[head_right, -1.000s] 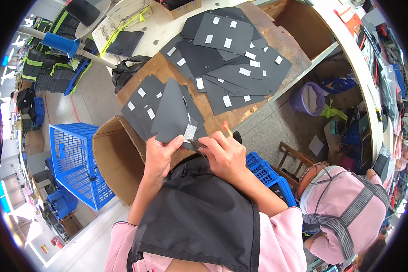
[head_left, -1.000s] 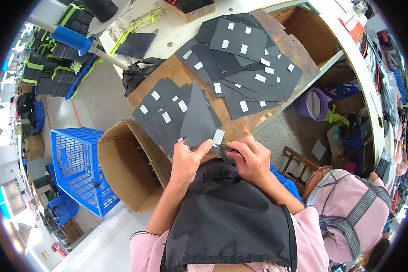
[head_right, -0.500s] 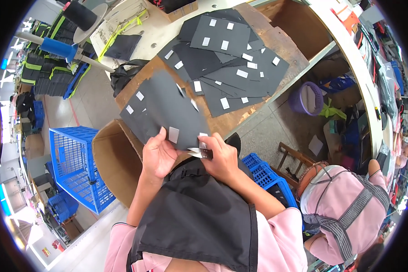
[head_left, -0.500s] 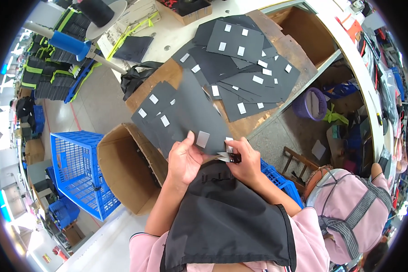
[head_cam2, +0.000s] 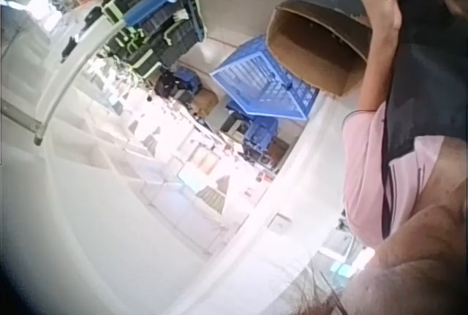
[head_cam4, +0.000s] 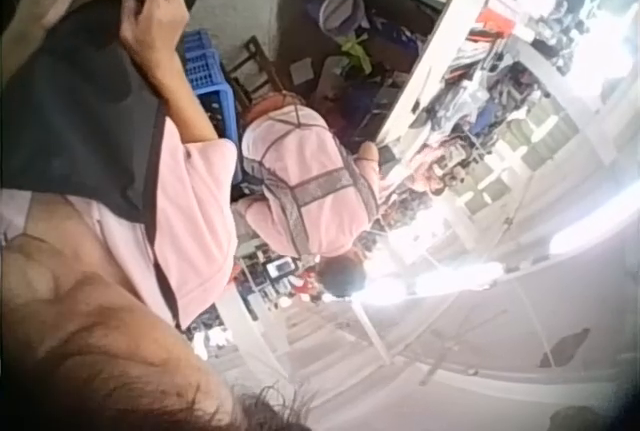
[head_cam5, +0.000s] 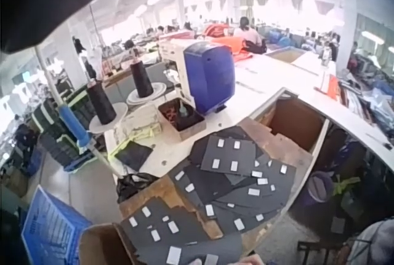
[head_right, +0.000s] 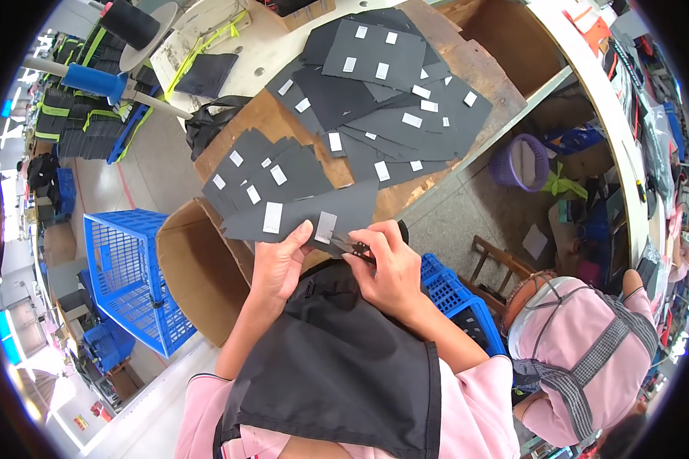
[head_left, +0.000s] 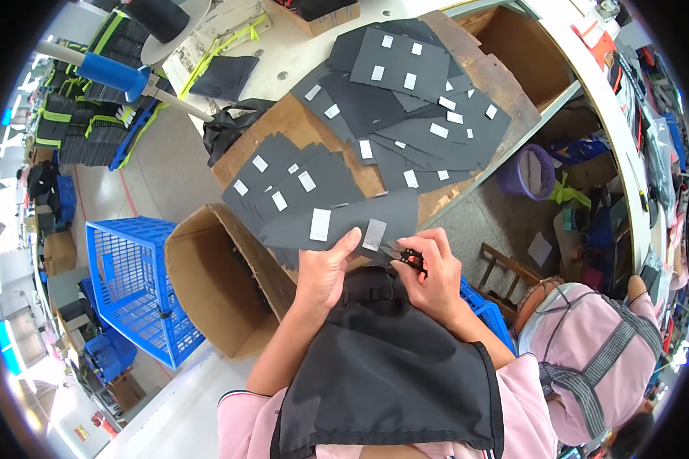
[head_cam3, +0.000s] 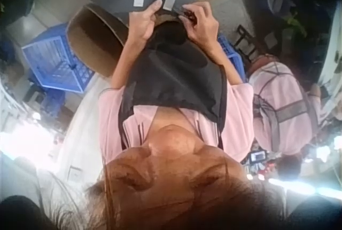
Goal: The person is using scissors to trim excess material or threads from small black fabric pieces with white rectangular markings.
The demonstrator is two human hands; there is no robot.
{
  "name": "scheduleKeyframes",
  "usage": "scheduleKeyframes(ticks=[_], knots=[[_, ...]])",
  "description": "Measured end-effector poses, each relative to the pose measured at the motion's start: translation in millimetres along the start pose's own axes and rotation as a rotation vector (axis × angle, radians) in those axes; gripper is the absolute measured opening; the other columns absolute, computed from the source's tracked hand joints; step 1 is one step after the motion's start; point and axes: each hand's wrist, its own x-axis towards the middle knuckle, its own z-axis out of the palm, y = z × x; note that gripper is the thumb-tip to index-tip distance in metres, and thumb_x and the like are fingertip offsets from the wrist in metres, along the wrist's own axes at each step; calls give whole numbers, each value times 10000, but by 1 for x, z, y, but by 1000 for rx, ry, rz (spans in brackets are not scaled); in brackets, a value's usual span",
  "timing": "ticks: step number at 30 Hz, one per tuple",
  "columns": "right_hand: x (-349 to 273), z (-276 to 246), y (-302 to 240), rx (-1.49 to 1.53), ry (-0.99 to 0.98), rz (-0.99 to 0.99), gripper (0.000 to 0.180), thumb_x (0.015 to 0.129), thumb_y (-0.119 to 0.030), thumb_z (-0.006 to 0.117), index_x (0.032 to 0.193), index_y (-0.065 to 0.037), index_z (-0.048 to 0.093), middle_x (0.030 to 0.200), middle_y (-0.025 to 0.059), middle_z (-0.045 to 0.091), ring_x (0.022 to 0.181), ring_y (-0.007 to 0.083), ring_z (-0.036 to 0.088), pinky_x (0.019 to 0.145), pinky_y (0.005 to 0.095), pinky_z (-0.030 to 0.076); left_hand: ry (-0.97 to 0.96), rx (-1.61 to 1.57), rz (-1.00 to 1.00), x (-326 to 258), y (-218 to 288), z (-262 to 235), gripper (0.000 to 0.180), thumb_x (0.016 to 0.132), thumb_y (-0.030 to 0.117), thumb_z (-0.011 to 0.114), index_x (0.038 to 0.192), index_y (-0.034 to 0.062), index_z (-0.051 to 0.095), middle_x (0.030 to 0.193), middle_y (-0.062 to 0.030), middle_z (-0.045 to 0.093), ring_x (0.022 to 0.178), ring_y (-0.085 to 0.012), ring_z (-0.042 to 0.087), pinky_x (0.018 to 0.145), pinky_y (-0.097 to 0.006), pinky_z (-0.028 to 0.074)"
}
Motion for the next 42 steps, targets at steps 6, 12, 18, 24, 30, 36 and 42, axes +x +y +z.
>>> scheduleKeyframes(ticks=[6, 12, 18, 24, 30, 36, 42], knots=[[2, -5, 2, -118, -22, -111, 301, 638, -12, 725, 916, -58, 618, 778, 86, 545, 578, 228, 563, 498, 304, 456, -21, 107, 102, -2, -3, 3, 281, 805, -13, 640, 1069, 4, 546, 1019, -61, 580, 947, -160, 571, 852, -299, 473], [-4, -2, 7, -129, 48, -161, 305, 617, -58, 736, 899, -66, 620, 710, 48, 527, 561, 215, 542, 503, 309, 431, 4, 137, 102, -2, -2, 1, 275, 803, -29, 633, 1064, -8, 549, 1009, -68, 588, 922, -154, 583, 841, -288, 480], [-1, -6, 1, -102, -22, -138, 278, 623, -29, 734, 880, -63, 636, 715, 75, 539, 568, 226, 553, 495, 296, 453, -4, 157, 124, -2, -2, 1, 277, 799, -41, 630, 1063, -14, 546, 1013, -73, 589, 930, -160, 584, 849, -290, 480], [-1, -4, 2, -170, -8, -139, 285, 632, -64, 733, 895, -66, 623, 740, 47, 545, 556, 220, 541, 507, 298, 436, 8, 143, 105, -3, 2, 3, 286, 796, -45, 630, 1067, -15, 543, 1029, -81, 583, 938, -167, 584, 853, -294, 480], [-6, 0, 20, 318, -25, 242, 235, 724, -62, 692, 935, -39, 590, 760, 18, 534, 506, 149, 491, 463, 226, 410, 5, 210, 213, -3, 0, -1, 265, 805, -14, 639, 1055, -23, 554, 1019, -79, 593, 926, -166, 581, 831, -293, 474], [19, -2, 55, 1332, -150, 921, 217, 793, -122, 666, 923, -38, 514, 571, -51, 444, 435, 29, 329, 396, 182, 240, -128, 557, 361, -11, -5, -11, 278, 811, 53, 659, 1062, -27, 569, 1006, -69, 607, 903, -181, 577, 811, -310, 466], [53, -11, 51, 1359, -316, 769, 164, 740, -69, 716, 824, -56, 576, 625, -35, 521, 459, 29, 401, 449, 171, 336, -477, 288, 191, -6, -25, -92, 501, 821, 163, 655, 1252, 6, 455, 1225, -99, 513, 1097, -214, 506, 910, -322, 429]])
